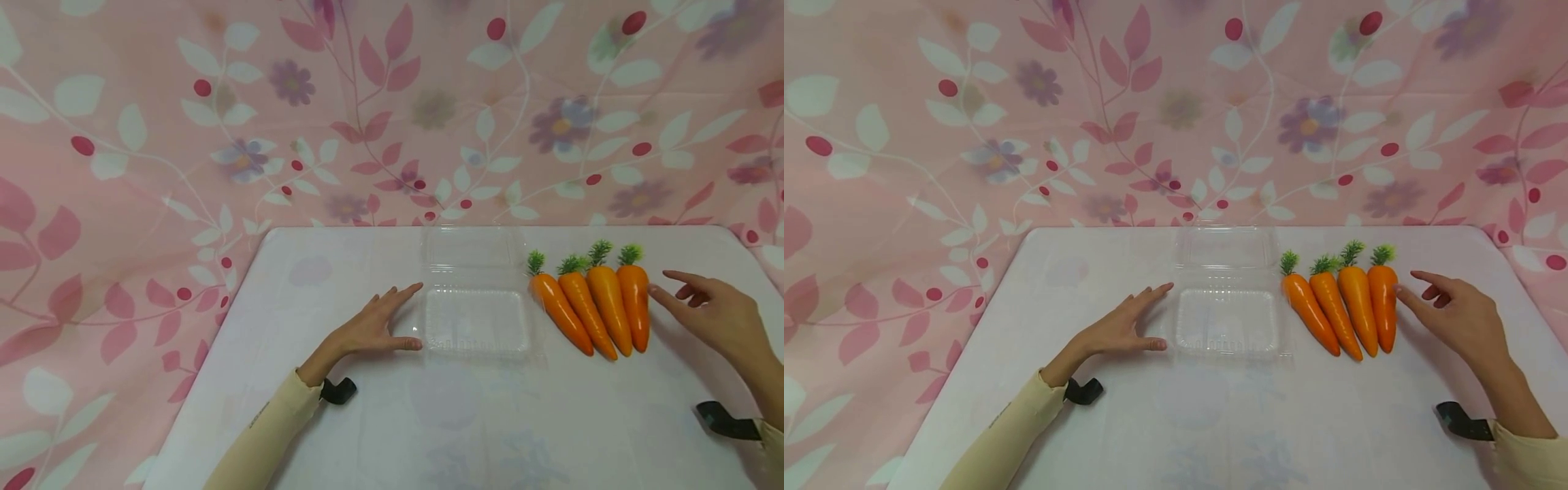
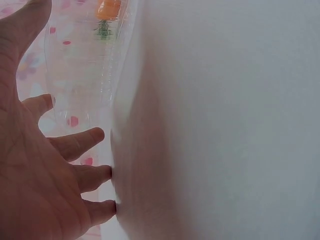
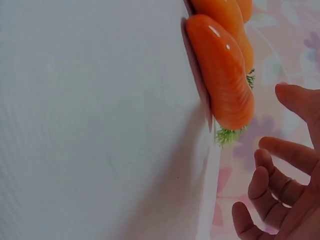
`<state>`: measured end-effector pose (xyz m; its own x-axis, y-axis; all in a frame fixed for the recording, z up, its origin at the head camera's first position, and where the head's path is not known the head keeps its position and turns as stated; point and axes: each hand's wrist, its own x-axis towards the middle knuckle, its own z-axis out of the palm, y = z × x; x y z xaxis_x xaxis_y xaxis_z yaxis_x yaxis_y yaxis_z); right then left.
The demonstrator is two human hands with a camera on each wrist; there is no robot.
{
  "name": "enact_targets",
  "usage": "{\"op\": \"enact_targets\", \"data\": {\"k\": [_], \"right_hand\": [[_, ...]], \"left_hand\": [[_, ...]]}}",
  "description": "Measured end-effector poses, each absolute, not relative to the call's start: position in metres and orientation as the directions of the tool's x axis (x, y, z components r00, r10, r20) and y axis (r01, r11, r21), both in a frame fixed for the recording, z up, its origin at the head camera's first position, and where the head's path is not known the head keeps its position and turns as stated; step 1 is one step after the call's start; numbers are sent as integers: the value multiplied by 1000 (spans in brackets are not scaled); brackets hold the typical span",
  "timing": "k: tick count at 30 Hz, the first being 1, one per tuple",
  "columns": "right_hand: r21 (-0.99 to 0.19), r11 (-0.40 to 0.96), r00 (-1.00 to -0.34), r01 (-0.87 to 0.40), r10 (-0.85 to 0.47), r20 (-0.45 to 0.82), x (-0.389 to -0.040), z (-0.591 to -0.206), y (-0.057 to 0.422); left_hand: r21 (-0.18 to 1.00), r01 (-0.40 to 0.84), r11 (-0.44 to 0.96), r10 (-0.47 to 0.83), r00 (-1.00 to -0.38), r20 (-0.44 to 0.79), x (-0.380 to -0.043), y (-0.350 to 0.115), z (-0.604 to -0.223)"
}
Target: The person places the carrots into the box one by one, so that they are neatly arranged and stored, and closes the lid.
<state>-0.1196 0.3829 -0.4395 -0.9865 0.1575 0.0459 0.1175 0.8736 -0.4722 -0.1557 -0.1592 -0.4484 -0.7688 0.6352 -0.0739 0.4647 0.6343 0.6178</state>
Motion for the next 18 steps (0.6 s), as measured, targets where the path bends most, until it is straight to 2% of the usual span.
{"op": "enact_targets", "data": {"k": [8, 18], "right_hand": [[-470, 865, -984, 174, 174, -44, -119, -440, 373], [-442, 880, -984, 173, 172, -43, -120, -446, 371]], "left_hand": [[593, 462, 660, 629, -771, -100, -157, -158, -446], [587, 466, 662, 634, -766, -107, -158, -157, -446]]}}
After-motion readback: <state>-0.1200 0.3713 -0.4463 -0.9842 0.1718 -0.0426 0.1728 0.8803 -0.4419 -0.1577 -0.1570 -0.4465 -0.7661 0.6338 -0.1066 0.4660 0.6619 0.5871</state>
